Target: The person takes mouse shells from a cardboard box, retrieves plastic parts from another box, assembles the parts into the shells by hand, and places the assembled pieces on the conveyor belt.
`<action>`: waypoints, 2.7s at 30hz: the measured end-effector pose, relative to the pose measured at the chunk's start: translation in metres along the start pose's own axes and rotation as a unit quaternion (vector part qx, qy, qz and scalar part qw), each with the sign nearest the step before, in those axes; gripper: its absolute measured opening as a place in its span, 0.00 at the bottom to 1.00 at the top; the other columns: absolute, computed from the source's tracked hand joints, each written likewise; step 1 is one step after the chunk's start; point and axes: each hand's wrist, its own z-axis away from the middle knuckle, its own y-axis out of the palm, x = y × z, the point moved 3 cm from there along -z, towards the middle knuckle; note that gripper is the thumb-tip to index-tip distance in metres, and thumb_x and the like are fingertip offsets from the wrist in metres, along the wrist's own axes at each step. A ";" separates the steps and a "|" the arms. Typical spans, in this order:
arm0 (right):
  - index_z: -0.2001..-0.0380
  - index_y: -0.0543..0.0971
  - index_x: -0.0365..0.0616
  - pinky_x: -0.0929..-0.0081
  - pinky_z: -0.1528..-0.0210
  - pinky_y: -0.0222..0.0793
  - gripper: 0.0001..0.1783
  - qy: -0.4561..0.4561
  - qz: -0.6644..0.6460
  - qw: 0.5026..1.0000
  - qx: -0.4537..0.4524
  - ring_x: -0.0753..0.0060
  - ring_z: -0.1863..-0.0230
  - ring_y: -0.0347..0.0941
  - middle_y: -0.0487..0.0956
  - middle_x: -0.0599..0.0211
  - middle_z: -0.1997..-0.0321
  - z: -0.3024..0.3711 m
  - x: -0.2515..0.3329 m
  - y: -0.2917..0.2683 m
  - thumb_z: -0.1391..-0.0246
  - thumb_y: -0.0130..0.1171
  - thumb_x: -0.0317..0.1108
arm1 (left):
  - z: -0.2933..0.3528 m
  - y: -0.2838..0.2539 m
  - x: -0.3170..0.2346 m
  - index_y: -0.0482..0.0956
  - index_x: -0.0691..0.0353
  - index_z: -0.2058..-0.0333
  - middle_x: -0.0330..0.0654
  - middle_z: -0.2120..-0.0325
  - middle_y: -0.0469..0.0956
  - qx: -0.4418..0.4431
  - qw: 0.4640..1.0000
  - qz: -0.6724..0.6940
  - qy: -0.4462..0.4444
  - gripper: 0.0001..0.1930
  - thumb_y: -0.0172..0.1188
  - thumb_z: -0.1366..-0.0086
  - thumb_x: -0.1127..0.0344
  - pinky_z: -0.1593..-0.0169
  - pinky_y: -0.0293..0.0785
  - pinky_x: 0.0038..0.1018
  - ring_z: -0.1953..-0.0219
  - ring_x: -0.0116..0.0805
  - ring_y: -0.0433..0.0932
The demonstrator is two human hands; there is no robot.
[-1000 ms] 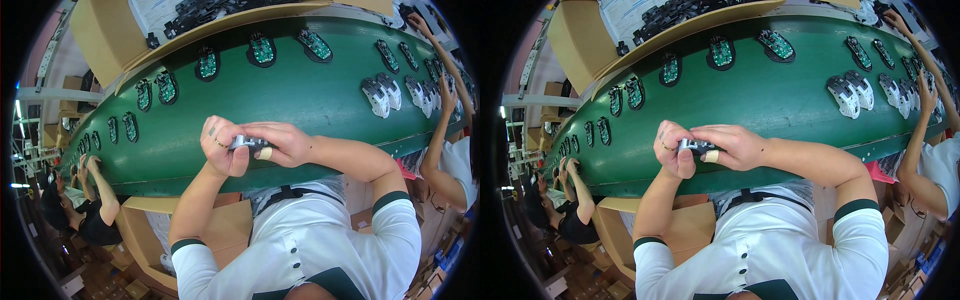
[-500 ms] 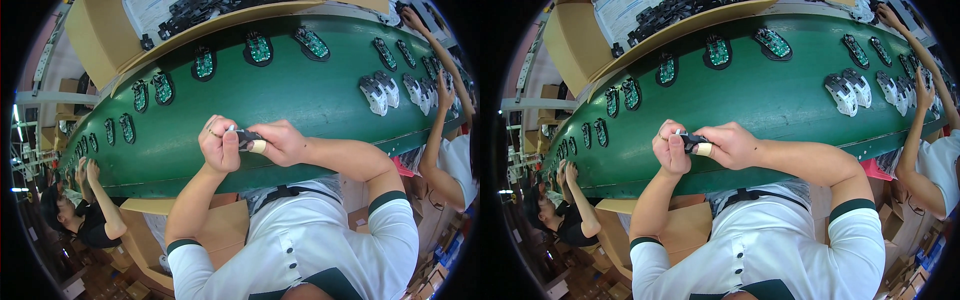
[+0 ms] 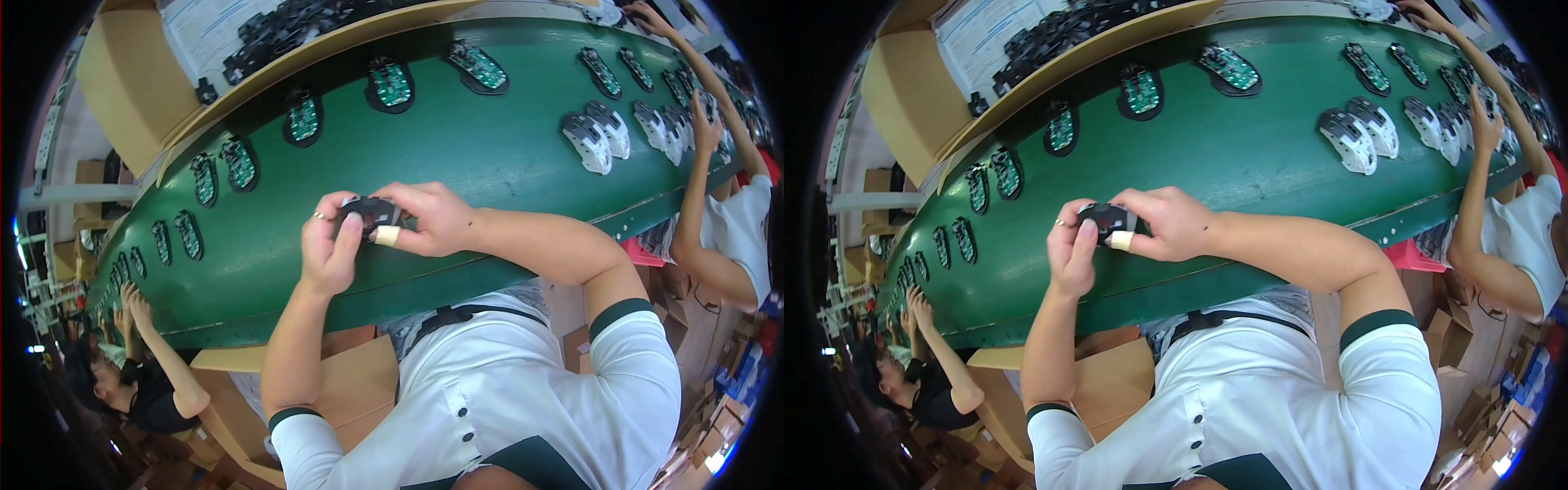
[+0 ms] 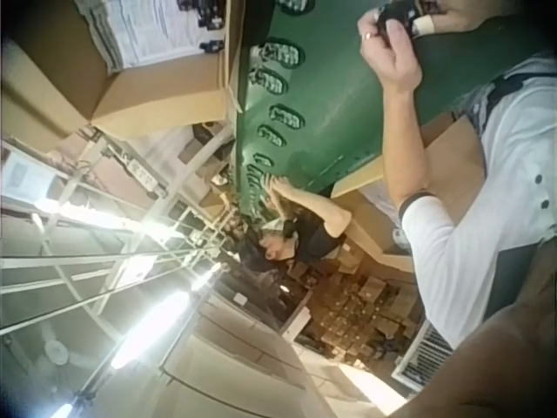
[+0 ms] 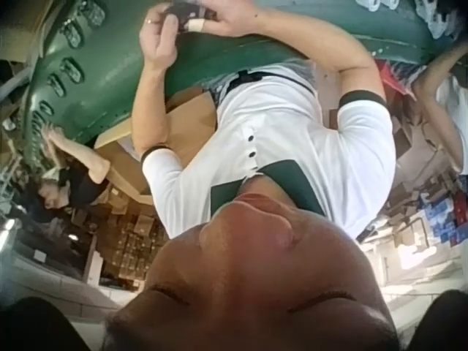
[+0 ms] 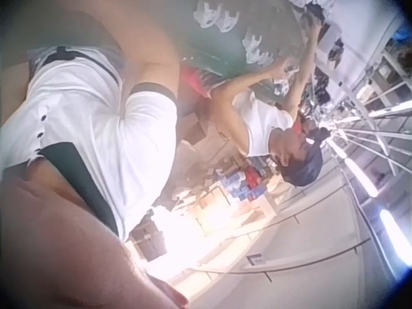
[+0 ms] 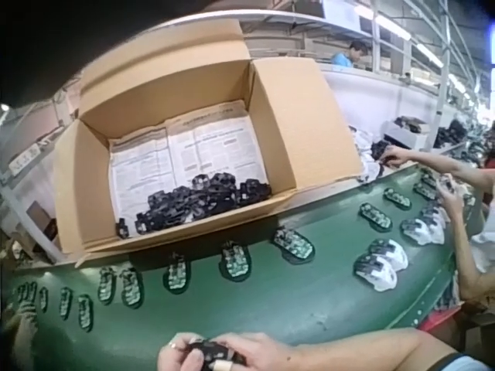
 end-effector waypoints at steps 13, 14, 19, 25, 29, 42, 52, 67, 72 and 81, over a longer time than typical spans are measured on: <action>0.28 0.64 0.42 0.69 0.51 0.81 0.43 0.052 -0.100 0.990 0.081 0.68 0.53 0.85 0.85 0.60 0.47 -0.009 -0.012 -0.003 0.41 0.74 0.36 | -0.004 -0.016 -0.006 0.68 0.70 0.32 0.51 0.46 0.83 0.066 0.995 -0.081 -0.005 0.29 0.63 0.31 0.76 0.42 0.80 0.32 0.44 0.37 0.83; 0.27 0.63 0.42 0.71 0.52 0.80 0.44 0.076 -0.120 0.986 0.084 0.70 0.53 0.84 0.85 0.61 0.48 -0.010 -0.015 -0.001 0.42 0.74 0.36 | -0.003 -0.017 -0.007 0.68 0.70 0.32 0.51 0.46 0.83 0.063 0.994 -0.084 -0.007 0.29 0.63 0.31 0.76 0.42 0.80 0.32 0.44 0.37 0.83; 0.26 0.63 0.44 0.75 0.55 0.76 0.45 0.114 -0.121 0.980 0.114 0.76 0.56 0.78 0.84 0.66 0.48 -0.016 -0.014 -0.005 0.43 0.75 0.34 | -0.003 -0.016 -0.009 0.67 0.70 0.32 0.52 0.47 0.83 0.050 0.992 -0.114 -0.008 0.32 0.66 0.33 0.75 0.44 0.82 0.32 0.46 0.39 0.84; 0.32 0.68 0.41 0.72 0.57 0.78 0.42 0.161 -0.100 0.975 0.119 0.71 0.57 0.81 0.85 0.62 0.52 -0.020 -0.014 -0.005 0.46 0.76 0.38 | 0.000 -0.011 -0.020 0.69 0.69 0.33 0.59 0.43 0.77 -0.032 0.945 -0.291 0.148 0.37 0.72 0.41 0.74 0.43 0.80 0.39 0.44 0.53 0.81; 0.41 0.72 0.37 0.65 0.56 0.81 0.35 0.151 -0.087 0.982 0.078 0.62 0.59 0.84 0.86 0.54 0.57 -0.023 -0.016 -0.003 0.47 0.75 0.40 | 0.007 0.023 -0.042 0.72 0.65 0.35 0.63 0.34 0.68 -0.044 0.866 -0.386 0.315 0.37 0.72 0.45 0.71 0.34 0.69 0.52 0.34 0.63 0.70; 0.40 0.71 0.38 0.70 0.44 0.77 0.29 0.156 -0.217 0.963 -0.043 0.76 0.49 0.78 0.81 0.66 0.49 -0.024 -0.021 -0.006 0.40 0.72 0.29 | 0.022 0.011 -0.047 0.80 0.63 0.67 0.44 0.68 0.82 -0.015 0.857 -0.374 0.353 0.08 0.69 0.45 0.75 0.64 0.77 0.35 0.71 0.42 0.79; 0.50 0.81 0.45 0.57 0.49 0.79 0.17 -0.152 0.074 0.983 0.076 0.50 0.49 0.81 0.84 0.59 0.52 -0.022 0.002 0.005 0.43 0.68 0.31 | 0.010 -0.015 -0.025 0.82 0.70 0.48 0.51 0.55 0.86 -0.044 0.932 -0.267 0.242 0.15 0.66 0.31 0.72 0.43 0.79 0.41 0.53 0.51 0.85; 0.29 0.65 0.42 0.69 0.48 0.75 0.32 0.131 0.025 0.990 0.036 0.66 0.55 0.81 0.82 0.55 0.55 -0.039 0.017 -0.045 0.34 0.56 0.34 | 0.012 -0.027 -0.012 0.71 0.66 0.35 0.60 0.36 0.73 -0.036 0.930 -0.321 0.174 0.34 0.72 0.39 0.70 0.38 0.77 0.45 0.38 0.60 0.76; 0.43 0.82 0.48 0.53 0.42 0.75 0.22 0.118 0.496 0.860 0.016 0.42 0.44 0.80 0.83 0.50 0.44 -0.034 -0.001 -0.109 0.42 0.58 0.34 | 0.014 -0.028 -0.002 0.75 0.63 0.39 0.60 0.35 0.70 0.027 0.884 -0.456 0.100 0.29 0.72 0.39 0.66 0.36 0.73 0.46 0.37 0.61 0.74; 0.62 0.83 0.45 0.50 0.54 0.77 0.11 -0.018 0.224 0.961 0.159 0.44 0.58 0.81 0.84 0.54 0.64 -0.030 0.032 -0.038 0.41 0.62 0.40 | 0.004 -0.029 0.003 0.82 0.62 0.49 0.55 0.40 0.75 0.053 0.879 -0.455 0.129 0.21 0.72 0.41 0.65 0.37 0.73 0.49 0.40 0.61 0.73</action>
